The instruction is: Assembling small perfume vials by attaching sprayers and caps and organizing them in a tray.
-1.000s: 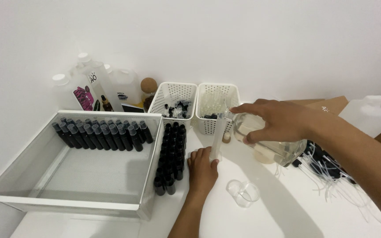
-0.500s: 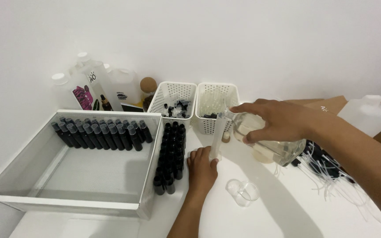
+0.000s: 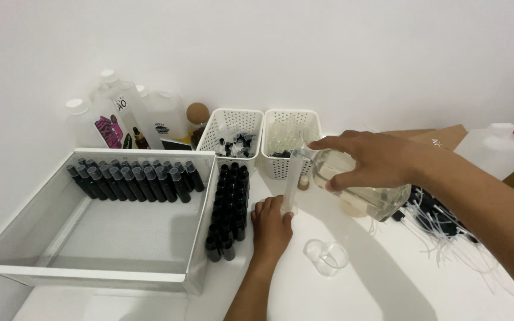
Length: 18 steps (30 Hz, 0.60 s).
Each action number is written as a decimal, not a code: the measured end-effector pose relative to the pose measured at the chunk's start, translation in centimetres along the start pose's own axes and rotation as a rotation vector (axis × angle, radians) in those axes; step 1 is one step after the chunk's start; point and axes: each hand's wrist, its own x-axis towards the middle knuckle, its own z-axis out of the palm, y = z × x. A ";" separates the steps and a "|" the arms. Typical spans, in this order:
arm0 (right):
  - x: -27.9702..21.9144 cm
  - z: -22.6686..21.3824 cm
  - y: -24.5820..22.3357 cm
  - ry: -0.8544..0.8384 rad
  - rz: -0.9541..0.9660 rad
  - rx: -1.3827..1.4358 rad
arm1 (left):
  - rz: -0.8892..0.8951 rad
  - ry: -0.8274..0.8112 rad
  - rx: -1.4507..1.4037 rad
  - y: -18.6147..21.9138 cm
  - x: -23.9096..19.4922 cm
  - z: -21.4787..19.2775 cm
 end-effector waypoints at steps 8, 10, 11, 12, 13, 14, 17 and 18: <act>0.0 -0.2 -0.1 -0.006 -0.001 -0.002 | 0.016 0.013 -0.027 0.2 -0.1 -0.3; 0.2 -0.1 0.0 -0.012 0.003 -0.025 | 0.013 0.015 -0.019 0.2 -0.1 -0.2; 0.3 -0.2 0.1 -0.013 0.006 -0.050 | 0.015 0.022 -0.010 0.2 -0.1 -0.2; 0.1 -0.1 -0.1 -0.014 0.006 -0.050 | 0.014 0.022 -0.009 0.2 -0.2 -0.2; 0.0 -0.1 -0.2 -0.002 0.000 -0.032 | 0.013 0.018 -0.015 0.2 -0.1 -0.3; -0.2 -0.1 -0.3 0.010 -0.005 -0.014 | 0.011 0.014 -0.021 0.3 -0.1 -0.3; 0.1 0.0 -0.6 -0.059 0.123 -0.021 | 0.080 0.180 0.020 -2.9 1.1 3.6; 0.1 0.0 -0.5 -0.058 0.123 -0.021 | 0.081 0.180 0.019 -2.7 1.1 3.5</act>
